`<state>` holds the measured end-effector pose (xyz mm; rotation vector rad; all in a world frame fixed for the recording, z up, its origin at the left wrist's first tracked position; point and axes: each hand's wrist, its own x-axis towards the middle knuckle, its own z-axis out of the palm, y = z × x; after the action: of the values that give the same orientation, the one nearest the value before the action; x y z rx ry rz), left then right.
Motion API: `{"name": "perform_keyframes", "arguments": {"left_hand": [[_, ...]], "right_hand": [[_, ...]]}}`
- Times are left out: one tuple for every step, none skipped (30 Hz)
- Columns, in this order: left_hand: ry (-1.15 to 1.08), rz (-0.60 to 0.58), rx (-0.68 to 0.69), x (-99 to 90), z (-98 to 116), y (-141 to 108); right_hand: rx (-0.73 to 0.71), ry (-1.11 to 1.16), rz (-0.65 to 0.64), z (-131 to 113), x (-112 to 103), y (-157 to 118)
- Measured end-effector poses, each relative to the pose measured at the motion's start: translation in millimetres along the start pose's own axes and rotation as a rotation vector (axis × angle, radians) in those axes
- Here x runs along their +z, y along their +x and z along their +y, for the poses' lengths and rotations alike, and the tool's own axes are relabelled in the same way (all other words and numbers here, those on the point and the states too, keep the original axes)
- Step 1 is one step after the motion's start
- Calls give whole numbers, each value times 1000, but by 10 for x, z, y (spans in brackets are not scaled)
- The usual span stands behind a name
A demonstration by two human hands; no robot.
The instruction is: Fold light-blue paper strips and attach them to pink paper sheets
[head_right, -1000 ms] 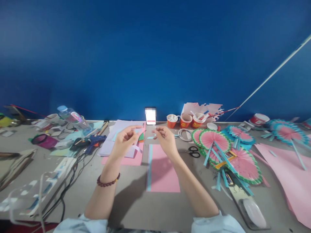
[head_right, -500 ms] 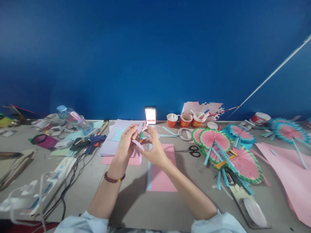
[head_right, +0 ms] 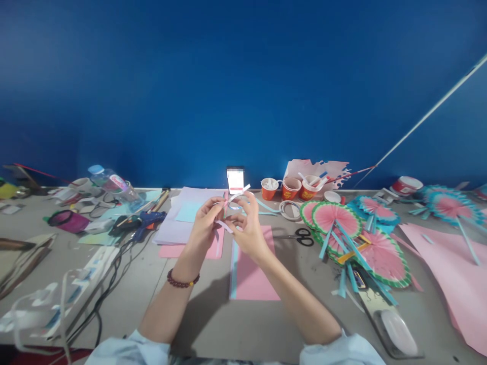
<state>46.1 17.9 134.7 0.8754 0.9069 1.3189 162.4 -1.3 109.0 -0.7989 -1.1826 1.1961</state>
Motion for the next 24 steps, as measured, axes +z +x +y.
{"name": "perform_keyframes", "arguments": {"left_hand": [[-1,13,7,11,-6,-4],[1,24,16,20,-13,-7],[8,30,26,28,-21,-8],[20,31,36,34,-29,-8],[37,28,47,38,-37,-9],[56,19,58,41,-46,-9],[75,8,71,44,-54,-10],[95,-6,85,46,-62,-13],[113,-20,99,48,-69,-16],[130,-36,111,50,-75,-21],[149,-52,124,50,-82,-27],[176,-65,143,50,-89,-33],[211,-74,166,49,-96,-39],[250,-81,192,46,-104,-46],[290,-86,221,44,-112,-54],[333,-93,250,41,-119,-63],[377,-102,272,38,-123,-72],[421,-116,288,36,-126,-83],[468,-126,306,36,-125,-93],[522,-123,336,36,-122,-103],[581,-109,383,38,-117,-113],[639,-86,447,41,-113,-122],[689,-59,520,44,-111,-129],[732,-30,594,48,-113,-135]], "right_hand": [[-8,-7,-6,-2,9,-12],[-14,-17,-16,-3,16,-23],[-18,-24,-30,-5,21,-33],[-20,-27,-41,-8,24,-41],[-21,-26,-49,-13,26,-47],[-23,-19,-49,-20,27,-50],[-26,-8,-42,-29,26,-52],[-28,6,-30,-40,25,-52],[-31,21,-14,-51,22,-51],[-35,36,4,-62,20,-50],[-39,52,19,-72,16,-48],[-46,64,34,-81,12,-45],[-55,71,48,-87,8,-41],[-64,73,59,-92,3,-37],[-74,71,70,-93,-3,-32],[-84,67,80,-92,-9,-25],[-93,63,88,-88,-15,-18],[-100,59,95,-82,-21,-10],[-104,56,101,-76,-25,-3],[-104,55,109,-69,-28,3],[-99,55,116,-64,-27,7],[-92,52,124,-59,-24,9],[-82,48,133,-56,-18,9],[-76,43,144,-54,-10,6]]}}
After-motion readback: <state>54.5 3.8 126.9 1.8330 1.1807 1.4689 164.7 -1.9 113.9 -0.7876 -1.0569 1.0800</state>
